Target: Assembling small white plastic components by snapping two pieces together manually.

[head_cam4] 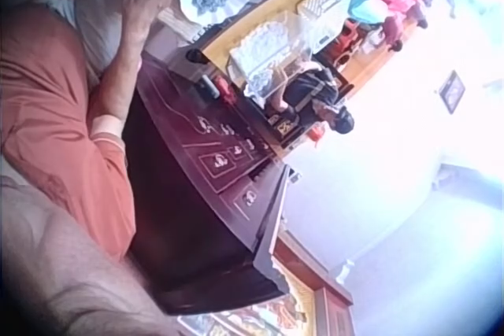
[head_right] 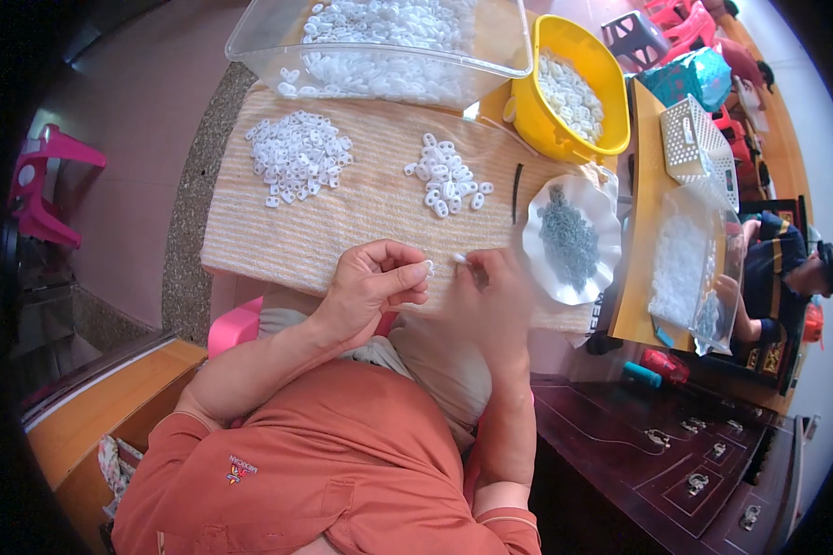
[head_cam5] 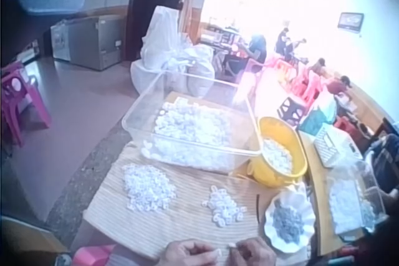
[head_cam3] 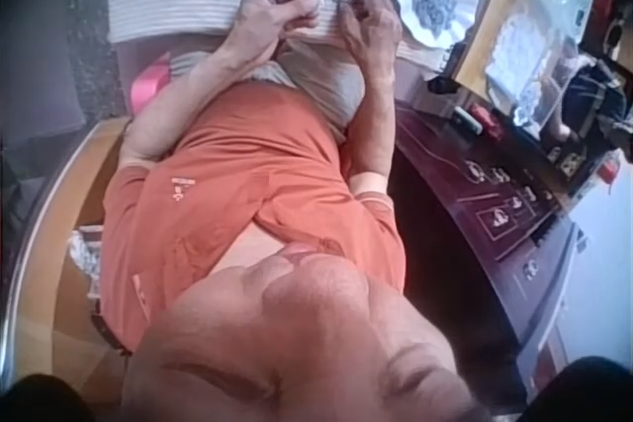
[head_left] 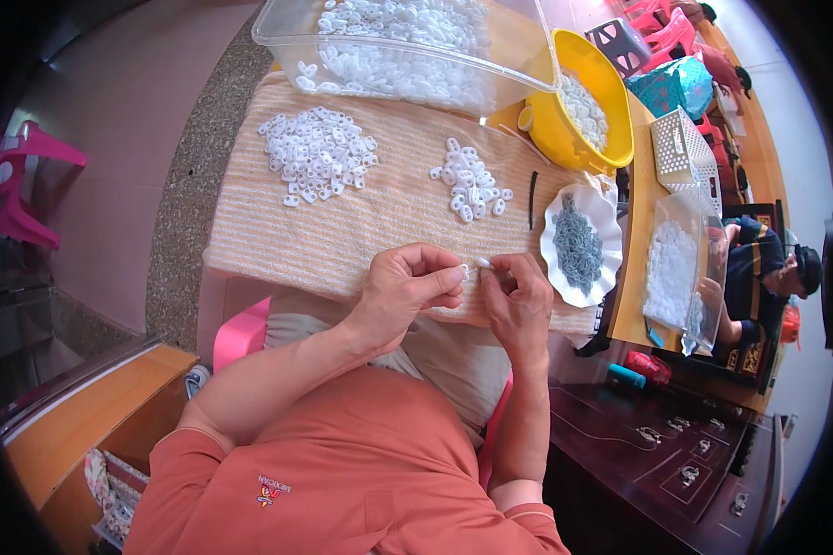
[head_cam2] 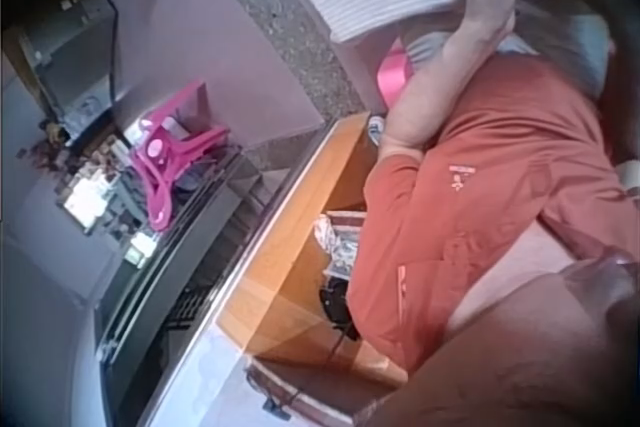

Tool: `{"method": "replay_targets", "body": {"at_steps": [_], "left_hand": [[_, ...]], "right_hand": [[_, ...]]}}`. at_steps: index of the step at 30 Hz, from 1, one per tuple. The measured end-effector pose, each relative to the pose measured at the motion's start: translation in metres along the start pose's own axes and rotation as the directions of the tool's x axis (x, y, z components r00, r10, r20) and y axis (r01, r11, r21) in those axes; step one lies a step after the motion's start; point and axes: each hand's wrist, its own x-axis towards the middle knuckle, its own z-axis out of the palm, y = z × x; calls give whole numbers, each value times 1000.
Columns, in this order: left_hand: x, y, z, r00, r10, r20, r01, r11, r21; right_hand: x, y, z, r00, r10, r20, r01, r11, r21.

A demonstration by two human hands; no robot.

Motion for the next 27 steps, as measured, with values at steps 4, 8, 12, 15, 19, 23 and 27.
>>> {"method": "replay_targets", "body": {"at_steps": [4, 8, 12, 15, 19, 23, 27], "left_hand": [[-1, 1, 0, 1000, 0, 2, 0, 1000, -6], [-1, 0, 0, 1000, -3, 2, 3, 1000, -7], [-1, 1, 0, 1000, 1, -4, -1, 1000, -17], [-1, 1, 0, 1000, 3, -7, -3, 1000, -16], [0, 0, -1, 1000, 4, 3, -4, 1000, -24], [0, 1, -1, 1000, 6, -1, -6, 1000, -10], [-1, 2, 0, 1000, 12, -9, -12, 1000, -23]], "right_hand": [[0, 0, -1, 1000, 2, 19, -3, 999, 50], [2, 3, -4, 988, -149, 40, 152, 985, -86], [1, 3, -5, 963, -264, 47, 268, 955, -126], [-1, 4, -2, 974, -227, 24, 228, 969, -95], [-5, -5, -2, 993, -116, -2, 115, 990, -86], [-8, -8, 1, 996, -66, 54, 70, 995, -77], [-7, -9, 7, 990, -142, 24, 144, 986, -88]]}}
